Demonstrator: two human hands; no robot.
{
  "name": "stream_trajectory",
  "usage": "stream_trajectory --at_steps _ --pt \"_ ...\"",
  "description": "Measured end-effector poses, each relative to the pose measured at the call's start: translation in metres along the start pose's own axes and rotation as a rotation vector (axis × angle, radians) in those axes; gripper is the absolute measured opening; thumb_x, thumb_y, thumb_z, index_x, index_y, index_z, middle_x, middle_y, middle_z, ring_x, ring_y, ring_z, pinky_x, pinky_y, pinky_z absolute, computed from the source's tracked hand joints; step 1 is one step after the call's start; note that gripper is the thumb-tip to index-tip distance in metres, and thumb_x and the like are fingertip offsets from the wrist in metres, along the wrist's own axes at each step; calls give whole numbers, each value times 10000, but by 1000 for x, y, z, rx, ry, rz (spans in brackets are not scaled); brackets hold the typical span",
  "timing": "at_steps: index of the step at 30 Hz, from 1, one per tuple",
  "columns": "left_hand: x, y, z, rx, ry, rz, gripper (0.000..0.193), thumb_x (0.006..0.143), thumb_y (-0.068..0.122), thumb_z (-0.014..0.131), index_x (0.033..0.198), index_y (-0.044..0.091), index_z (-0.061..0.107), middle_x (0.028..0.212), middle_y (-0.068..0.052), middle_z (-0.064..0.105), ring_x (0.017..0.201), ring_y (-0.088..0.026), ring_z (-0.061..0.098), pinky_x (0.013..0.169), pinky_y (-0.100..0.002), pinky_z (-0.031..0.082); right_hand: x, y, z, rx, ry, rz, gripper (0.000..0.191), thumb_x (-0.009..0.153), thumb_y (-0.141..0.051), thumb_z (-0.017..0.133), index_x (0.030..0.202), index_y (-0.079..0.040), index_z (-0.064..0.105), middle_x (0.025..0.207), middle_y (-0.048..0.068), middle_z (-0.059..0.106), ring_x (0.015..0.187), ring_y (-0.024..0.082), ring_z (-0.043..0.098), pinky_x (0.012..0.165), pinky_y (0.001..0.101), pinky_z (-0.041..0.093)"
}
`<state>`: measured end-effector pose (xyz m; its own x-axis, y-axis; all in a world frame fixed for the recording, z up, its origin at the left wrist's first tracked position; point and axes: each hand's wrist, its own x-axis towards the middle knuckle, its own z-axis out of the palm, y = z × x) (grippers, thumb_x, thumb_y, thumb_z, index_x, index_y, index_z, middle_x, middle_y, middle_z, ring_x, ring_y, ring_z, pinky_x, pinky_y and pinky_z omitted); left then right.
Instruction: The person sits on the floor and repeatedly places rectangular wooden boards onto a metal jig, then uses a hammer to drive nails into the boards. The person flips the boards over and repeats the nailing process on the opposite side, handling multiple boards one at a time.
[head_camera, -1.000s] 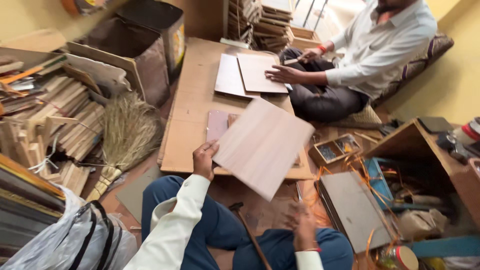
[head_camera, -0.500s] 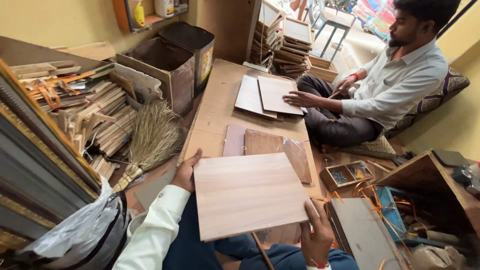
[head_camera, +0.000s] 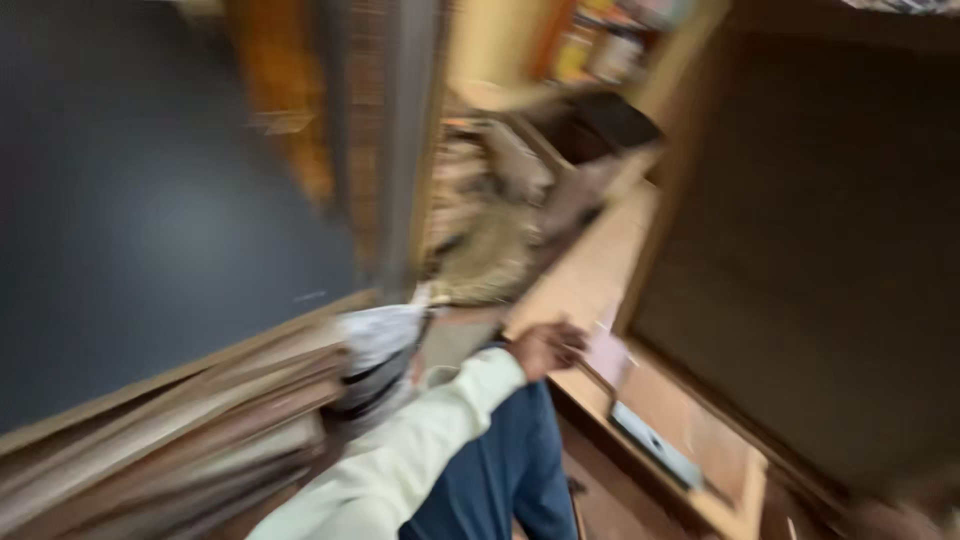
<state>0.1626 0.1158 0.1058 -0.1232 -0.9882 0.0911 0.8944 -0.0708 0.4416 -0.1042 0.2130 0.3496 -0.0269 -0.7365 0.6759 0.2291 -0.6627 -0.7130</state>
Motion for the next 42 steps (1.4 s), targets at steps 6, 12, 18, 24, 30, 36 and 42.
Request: stream_trajectory --at_steps 6,12,18,24,30,36,42 --pt "-12 8 5 102 -22 71 411 1097 373 611 1235 -13 625 1072 -133 721 976 -253 717 891 -436 591 34 -70 105 361 -228 -94 197 1066 -48 651 1241 -89 731 1041 101 748 926 191 741 873 350 594" --pt "-22 8 17 113 -56 94 357 1124 287 616 1255 -45 627 1090 -138 719 989 -249 720 903 -418 594 51 -115 182 544 -448 -121 165 1108 -62 643 1248 -86 727 1030 88 741 918 180 740 885 375 603" --pt "-32 18 30 94 -79 116 294 1120 189 629 1285 -55 624 1085 -160 723 988 -265 722 875 -421 587 39 -159 256 653 -715 -110 137 1150 -76 636 1255 -83 724 1019 74 733 910 169 740 898 399 611" --pt "-43 22 41 105 -38 106 294 1090 174 642 1286 -44 630 1114 -159 725 983 -261 724 872 -419 591 11 -173 295 545 -776 -156 116 1192 -89 629 1262 -81 721 1007 60 726 901 159 739 911 424 620" --pt "-58 29 55 137 -56 123 276 1114 163 629 1292 -48 625 1133 -172 719 999 -255 719 890 -412 578 -9 -185 335 221 -721 -436 138 1160 -84 663 1285 -44 706 1074 89 762 934 186 774 862 391 623" --pt "-59 30 63 117 -73 161 269 1073 81 625 1324 -17 622 1118 -171 714 971 -263 728 897 -423 581 -8 -193 323 -118 -1146 -748 383 851 64 648 1226 20 706 1231 235 727 1101 273 730 903 388 577" --pt "-50 27 53 157 -2 102 189 1116 123 615 1238 -15 654 1121 -166 723 967 -267 710 883 -392 571 7 -181 256 -202 -885 -419 408 856 4 666 1263 5 647 1184 158 718 1102 199 726 919 299 563"
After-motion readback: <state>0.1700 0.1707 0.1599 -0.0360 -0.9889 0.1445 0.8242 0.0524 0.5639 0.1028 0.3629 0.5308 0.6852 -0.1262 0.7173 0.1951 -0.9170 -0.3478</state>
